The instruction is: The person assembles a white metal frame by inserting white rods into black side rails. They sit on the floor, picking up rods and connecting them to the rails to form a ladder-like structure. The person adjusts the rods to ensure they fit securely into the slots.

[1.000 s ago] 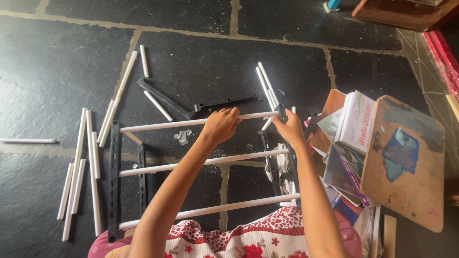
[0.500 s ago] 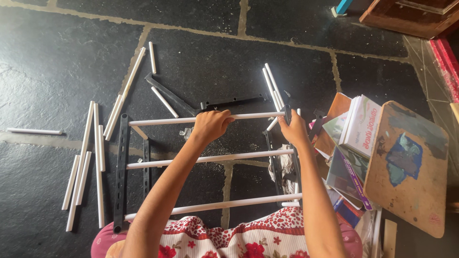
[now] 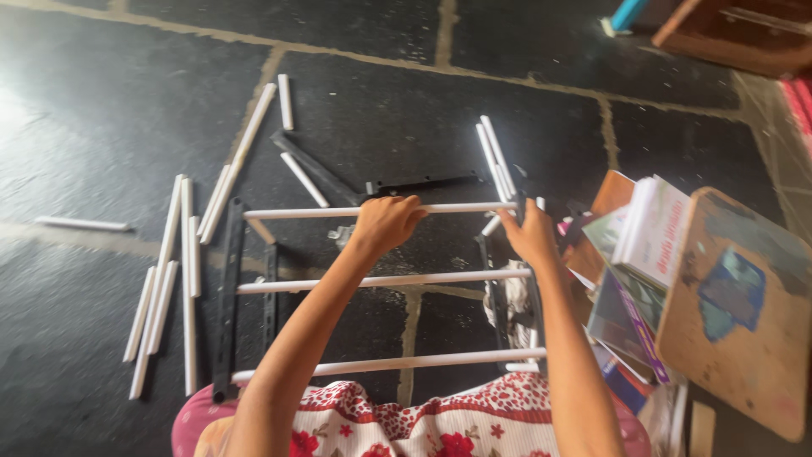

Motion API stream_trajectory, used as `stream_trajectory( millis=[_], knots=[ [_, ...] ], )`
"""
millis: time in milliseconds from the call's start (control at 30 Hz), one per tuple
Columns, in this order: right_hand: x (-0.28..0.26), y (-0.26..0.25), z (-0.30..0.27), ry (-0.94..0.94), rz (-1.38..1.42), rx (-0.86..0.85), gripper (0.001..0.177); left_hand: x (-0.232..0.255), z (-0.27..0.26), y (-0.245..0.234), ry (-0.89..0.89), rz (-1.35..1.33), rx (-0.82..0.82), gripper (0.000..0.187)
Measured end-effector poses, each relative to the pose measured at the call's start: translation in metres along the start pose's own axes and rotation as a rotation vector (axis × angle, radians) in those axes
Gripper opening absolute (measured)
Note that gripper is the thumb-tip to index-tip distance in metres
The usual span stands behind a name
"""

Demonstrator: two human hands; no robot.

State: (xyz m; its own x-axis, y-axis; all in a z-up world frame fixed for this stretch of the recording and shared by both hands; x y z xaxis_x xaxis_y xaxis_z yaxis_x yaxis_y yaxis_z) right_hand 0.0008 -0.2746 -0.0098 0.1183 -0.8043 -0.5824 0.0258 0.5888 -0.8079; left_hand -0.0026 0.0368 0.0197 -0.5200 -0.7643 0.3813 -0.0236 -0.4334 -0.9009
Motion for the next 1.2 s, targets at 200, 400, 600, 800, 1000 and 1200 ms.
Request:
stream_trajectory(
  millis=[200,400,600,800,1000,1200],
  knots=[
    [-0.005,-0.007,-0.002,0.015,-0.016,-0.016,0.048,-0.028,-0.027,-0.061,-0.014,0.033,0.091,0.044],
    [-0.008,-0.006,-0.003,0.076,0.057,-0.055,0.048,-0.214,-0.151,-0.087,-0.609,-0.545,0.291,0.07],
    [0.0,-0.004,-0.001,0.098,0.159,-0.097,0.039,-0.213,-0.175,-0.048,-0.856,-1.006,0.111,0.07],
    [0.001,-0.005,0.001,0.0,0.34,-0.105,0.032,-0.183,-0.167,-0.069,-0.791,-0.941,0.104,0.061],
    [0.002,-0.007,-0.006,0.016,0.284,-0.097,0.031,-0.167,-0.167,-0.081,-0.762,-0.942,0.108,0.052],
    [-0.003,-0.012,-0.008,0.049,0.211,-0.121,0.032,-0.161,-0.165,-0.085,-0.821,-0.847,0.06,0.045]
  ],
)
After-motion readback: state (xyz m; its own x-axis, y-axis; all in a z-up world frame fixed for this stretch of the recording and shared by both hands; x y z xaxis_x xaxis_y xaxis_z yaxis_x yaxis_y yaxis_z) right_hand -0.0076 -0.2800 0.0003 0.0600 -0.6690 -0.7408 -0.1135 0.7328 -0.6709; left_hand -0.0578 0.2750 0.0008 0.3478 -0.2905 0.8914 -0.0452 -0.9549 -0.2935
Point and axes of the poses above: each hand's wrist, its own z-axis towards the middle knuckle, its own y-axis out of the palm, x = y × z, the point moved 2 cm from there along z, towards the middle knuckle, and after that the axes turned 11 degrees about -x, right-handed, at the moved point
